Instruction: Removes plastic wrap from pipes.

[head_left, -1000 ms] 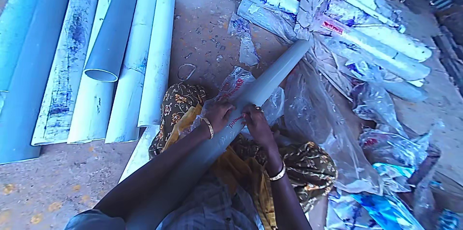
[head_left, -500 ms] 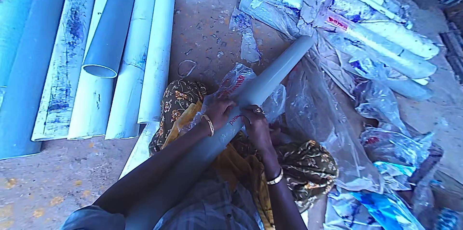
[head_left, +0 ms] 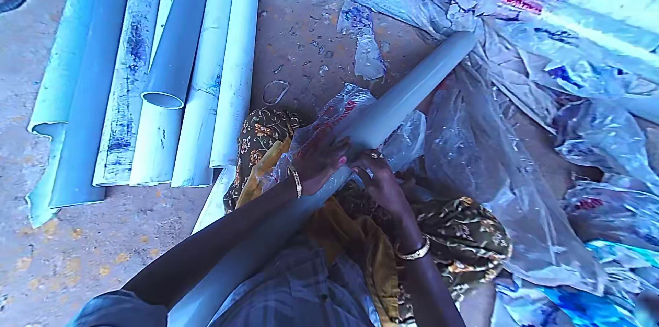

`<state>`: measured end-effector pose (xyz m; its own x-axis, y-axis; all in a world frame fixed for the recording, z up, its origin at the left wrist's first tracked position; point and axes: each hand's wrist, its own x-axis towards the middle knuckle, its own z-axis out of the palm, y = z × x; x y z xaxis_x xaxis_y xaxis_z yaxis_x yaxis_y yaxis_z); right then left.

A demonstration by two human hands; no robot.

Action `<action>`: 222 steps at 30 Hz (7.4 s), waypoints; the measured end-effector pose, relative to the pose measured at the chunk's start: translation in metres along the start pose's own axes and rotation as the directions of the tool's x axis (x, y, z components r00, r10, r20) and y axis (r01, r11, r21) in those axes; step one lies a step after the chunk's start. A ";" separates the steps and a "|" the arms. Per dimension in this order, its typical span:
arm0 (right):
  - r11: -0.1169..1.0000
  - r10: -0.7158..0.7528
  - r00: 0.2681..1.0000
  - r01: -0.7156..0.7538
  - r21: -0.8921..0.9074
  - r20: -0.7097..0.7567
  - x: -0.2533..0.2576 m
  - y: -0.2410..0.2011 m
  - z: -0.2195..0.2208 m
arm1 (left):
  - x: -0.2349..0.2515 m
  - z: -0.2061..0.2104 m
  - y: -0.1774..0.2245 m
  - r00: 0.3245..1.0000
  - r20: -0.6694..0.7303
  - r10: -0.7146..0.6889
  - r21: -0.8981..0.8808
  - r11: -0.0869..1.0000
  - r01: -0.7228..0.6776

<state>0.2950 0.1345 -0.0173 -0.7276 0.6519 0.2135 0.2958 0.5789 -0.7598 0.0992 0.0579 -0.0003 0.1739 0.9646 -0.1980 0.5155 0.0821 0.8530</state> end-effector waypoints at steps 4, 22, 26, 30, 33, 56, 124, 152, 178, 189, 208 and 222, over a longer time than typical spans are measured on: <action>0.984 -0.076 0.996 0.069 0.162 0.039 -0.011 0.024 -0.008 | 0.000 0.001 -0.003 1.000 -0.017 0.005 0.008 1.000 -0.005; 0.947 -0.099 0.994 0.079 -0.311 -0.051 0.003 -0.036 0.030 | -0.007 0.007 -0.005 0.985 -0.168 0.044 -0.363 0.926 -0.103; 0.992 -0.022 0.993 0.036 -0.123 0.114 0.002 -0.028 0.014 | -0.007 0.008 0.000 0.985 -0.150 0.084 -0.134 0.985 -0.105; 0.991 -0.116 0.945 0.091 0.095 0.306 0.003 -0.006 -0.007 | -0.006 0.010 0.002 0.988 -0.144 0.062 -0.083 0.994 -0.074; 0.967 -0.164 0.905 0.069 0.244 0.392 0.008 0.008 -0.018 | -0.007 0.008 0.002 0.990 -0.133 0.048 -0.138 0.988 -0.066; 0.947 -0.295 0.923 0.317 -0.055 0.247 -0.029 -0.018 0.010 | -0.007 0.004 0.004 0.993 -0.019 0.118 0.062 0.991 -0.117; 0.602 0.789 0.614 -0.766 0.224 -0.020 0.025 0.017 -0.039 | 0.056 0.030 0.060 0.886 -0.189 -0.424 0.649 0.624 0.436; 0.476 0.687 0.726 -0.482 0.735 0.031 0.016 0.031 -0.027 | 0.171 -0.011 0.050 0.786 -0.225 -0.576 0.434 0.663 0.611; 0.943 0.115 0.970 -0.039 -0.329 0.215 0.087 0.091 -0.090 | 0.153 0.024 0.073 0.876 -0.195 -0.440 0.552 0.689 0.469; 0.998 0.055 0.984 -0.054 0.010 -0.167 0.062 0.105 -0.085 | 0.156 0.009 0.076 0.858 -0.187 -0.479 0.436 0.742 0.509; 0.853 0.513 0.857 -0.502 0.142 -0.050 0.013 0.162 -0.170 | 0.171 -0.013 0.057 0.848 -0.140 -0.511 0.345 0.778 0.526; 0.941 0.067 0.985 -0.114 -0.318 -0.157 0.089 0.119 -0.084 | 0.165 0.016 0.076 0.831 -0.208 -0.516 0.501 0.674 0.543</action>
<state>0.3171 0.3024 -0.0371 -0.6001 0.7578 0.2561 0.5582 0.6261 -0.5445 0.1803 0.2188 0.0239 -0.2959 0.8115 -0.5040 0.8620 0.4542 0.2252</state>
